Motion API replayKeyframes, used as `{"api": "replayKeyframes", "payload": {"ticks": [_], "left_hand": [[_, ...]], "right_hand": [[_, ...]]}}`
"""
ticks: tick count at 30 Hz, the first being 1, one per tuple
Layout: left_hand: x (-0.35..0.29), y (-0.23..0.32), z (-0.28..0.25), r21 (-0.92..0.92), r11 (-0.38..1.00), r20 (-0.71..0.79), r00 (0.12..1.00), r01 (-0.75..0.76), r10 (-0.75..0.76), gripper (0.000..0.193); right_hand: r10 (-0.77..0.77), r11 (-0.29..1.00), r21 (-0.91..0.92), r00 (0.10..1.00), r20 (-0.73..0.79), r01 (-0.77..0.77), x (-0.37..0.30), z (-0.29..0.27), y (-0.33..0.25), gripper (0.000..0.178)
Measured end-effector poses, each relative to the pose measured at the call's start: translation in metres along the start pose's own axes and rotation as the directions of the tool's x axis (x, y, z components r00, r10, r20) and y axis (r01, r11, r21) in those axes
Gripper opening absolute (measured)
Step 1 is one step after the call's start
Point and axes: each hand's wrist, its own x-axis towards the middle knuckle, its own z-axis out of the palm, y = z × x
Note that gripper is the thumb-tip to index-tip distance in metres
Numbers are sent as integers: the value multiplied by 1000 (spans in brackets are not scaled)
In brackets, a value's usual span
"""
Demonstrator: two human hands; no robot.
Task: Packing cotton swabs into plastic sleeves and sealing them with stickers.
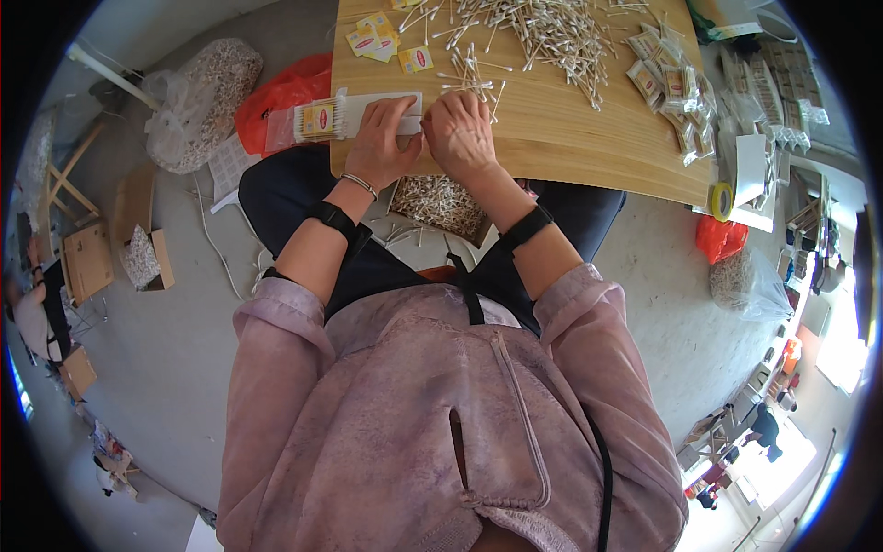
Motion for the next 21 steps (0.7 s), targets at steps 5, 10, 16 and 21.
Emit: {"api": "replayKeyframes", "payload": {"ticks": [5, 10, 16, 21], "left_hand": [[-2, -6, 2, 85, 990, -10, 993, -117, 118, 31], [-1, -7, 4, 77, 981, -41, 983, -177, 181, 23], [-3, -7, 8, 118, 980, -45, 985, -163, 169, 15], [-2, -4, 6, 118, 978, -15, 985, -170, 173, 13]], "right_hand": [[67, 965, 257, 997, -42, -54, -28, -22, 0, 12], [-109, 903, 424, 992, 69, 70, -51, -31, 2, 11], [206, 965, 192, 968, -144, -177, -8, -21, 32, 10], [245, 969, 58, 956, -163, -239, 4, -5, 43, 9]]}}
